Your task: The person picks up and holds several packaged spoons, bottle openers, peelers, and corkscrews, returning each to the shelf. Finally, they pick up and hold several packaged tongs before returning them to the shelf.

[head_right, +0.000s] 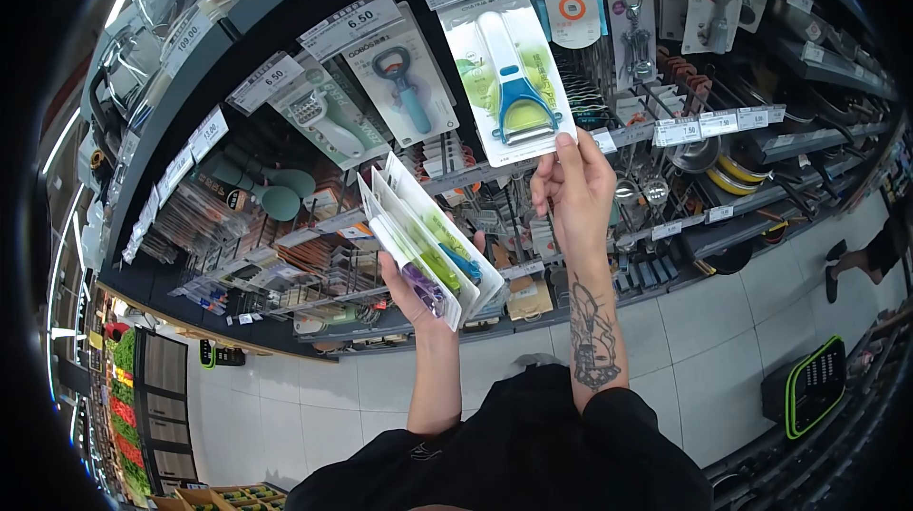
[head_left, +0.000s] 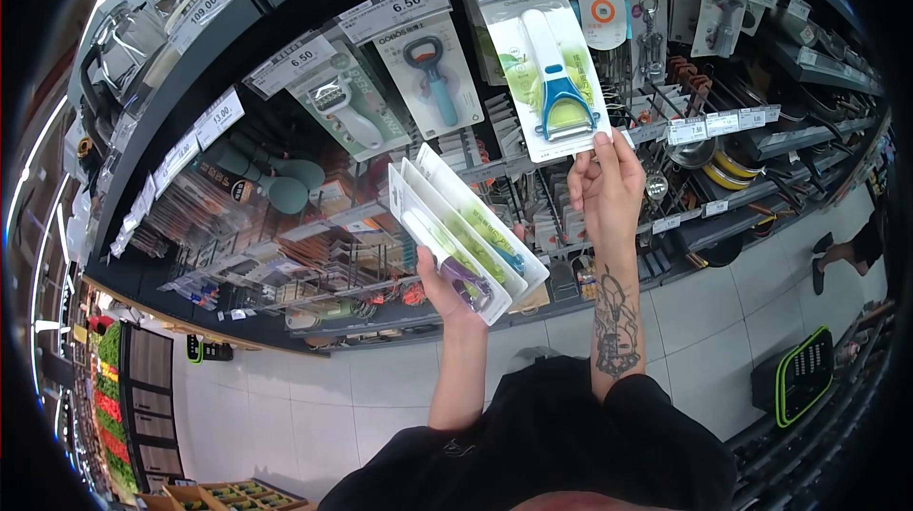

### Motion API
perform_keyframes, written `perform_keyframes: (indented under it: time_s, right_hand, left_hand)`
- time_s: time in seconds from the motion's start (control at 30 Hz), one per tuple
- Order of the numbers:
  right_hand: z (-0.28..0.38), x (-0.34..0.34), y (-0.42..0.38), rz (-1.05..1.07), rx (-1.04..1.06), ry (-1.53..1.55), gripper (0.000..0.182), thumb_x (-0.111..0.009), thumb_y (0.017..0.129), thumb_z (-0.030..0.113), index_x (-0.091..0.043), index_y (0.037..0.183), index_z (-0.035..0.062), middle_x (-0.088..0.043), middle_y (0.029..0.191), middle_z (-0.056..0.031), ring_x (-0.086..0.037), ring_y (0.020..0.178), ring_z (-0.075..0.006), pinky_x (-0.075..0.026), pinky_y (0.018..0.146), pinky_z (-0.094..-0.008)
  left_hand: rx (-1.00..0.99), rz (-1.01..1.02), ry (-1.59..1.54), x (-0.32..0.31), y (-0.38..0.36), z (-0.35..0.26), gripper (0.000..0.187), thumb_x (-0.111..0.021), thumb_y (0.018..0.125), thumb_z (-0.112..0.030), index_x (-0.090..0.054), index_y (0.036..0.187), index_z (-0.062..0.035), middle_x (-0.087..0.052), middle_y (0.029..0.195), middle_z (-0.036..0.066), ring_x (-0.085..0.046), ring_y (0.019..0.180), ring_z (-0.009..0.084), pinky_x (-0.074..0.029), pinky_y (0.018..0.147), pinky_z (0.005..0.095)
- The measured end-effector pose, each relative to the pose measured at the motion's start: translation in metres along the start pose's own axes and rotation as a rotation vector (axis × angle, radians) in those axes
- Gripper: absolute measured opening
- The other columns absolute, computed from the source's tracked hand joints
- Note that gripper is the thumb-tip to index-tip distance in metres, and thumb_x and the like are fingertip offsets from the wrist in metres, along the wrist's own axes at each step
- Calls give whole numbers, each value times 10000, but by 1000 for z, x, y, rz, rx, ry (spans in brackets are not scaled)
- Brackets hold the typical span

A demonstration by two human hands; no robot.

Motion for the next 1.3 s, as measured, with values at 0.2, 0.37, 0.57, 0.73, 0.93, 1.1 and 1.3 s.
perform_keyframes:
  time_s: [0.2, 0.37, 0.57, 0.73, 0.93, 1.1, 1.3]
  right_hand:
    - [3, -11, 8, 42, 54, -75, 463, -514, 989, 176, -326, 1367, -15, -626, 983, -154, -627, 611, -161, -443, 413, -205]
    - [-5, -11, 9, 177, 22, -129, 664, -540, 961, 146, -118, 1460, 25, -581, 1243, -242, -696, 744, -230, -494, 423, -219]
    - [-5, -5, 0, 261, -87, -161, 483, -537, 964, 151, -347, 1380, -5, -655, 1040, -167, -664, 671, -166, -468, 426, -212]
    - [0, 3, -40, 649, -307, -308, 339, -555, 962, 152, -507, 1249, -20, -642, 919, -82, -606, 655, -91, -453, 480, -213]
    - [15, -1, -54, 836, -471, -308, 326, -608, 927, 104, -531, 1206, -47, -638, 862, -47, -593, 638, -72, -460, 504, -210]
    - [21, 8, -53, 541, -390, -497, 188, -504, 931, 14, -599, 1048, -99, -640, 677, -84, -566, 412, -121, -420, 349, -210]
    - [25, 18, -42, 208, -234, -387, 223, -481, 988, 122, -608, 1055, -49, -580, 620, -24, -428, 374, -26, -298, 339, -168]
  left_hand:
    - [14, 20, 7, -3, -2, -1, 808, -635, 790, -630, -444, 1376, -107, -568, 1224, 135, -572, 1104, 291, -435, 1006, 586]
    - [-11, -23, 27, 2, -1, 0, 823, -637, 788, -628, -434, 1384, -99, -563, 1224, 146, -574, 1098, 312, -434, 1011, 577]
    - [19, -90, 24, 14, -1, 2, 828, -627, 804, -623, -425, 1386, -70, -575, 1196, 169, -599, 1057, 365, -491, 956, 541]
    - [-12, -24, 71, 13, 4, 4, 816, -602, 838, -597, -403, 1400, -39, -573, 1226, 183, -585, 1088, 378, -504, 945, 495]
    - [31, 12, 39, 14, 5, 4, 770, -600, 862, -547, -402, 1405, -39, -570, 1261, 172, -599, 1106, 303, -514, 933, 450]
    - [-73, -165, 72, 19, 3, 1, 660, -580, 900, -452, -427, 1372, -16, -571, 1266, 154, -598, 1109, 280, -507, 934, 417]
    - [9, 40, -94, 6, 8, -1, 633, -555, 917, -423, -412, 1413, -56, -567, 1272, 185, -567, 1155, 322, -466, 997, 464]
Point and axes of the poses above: each hand's wrist, its own y-axis towards the middle knuckle, its own x-axis out of the back of the hand, z = x × y, the point moved 2 cm from there along y, towards the middle knuckle
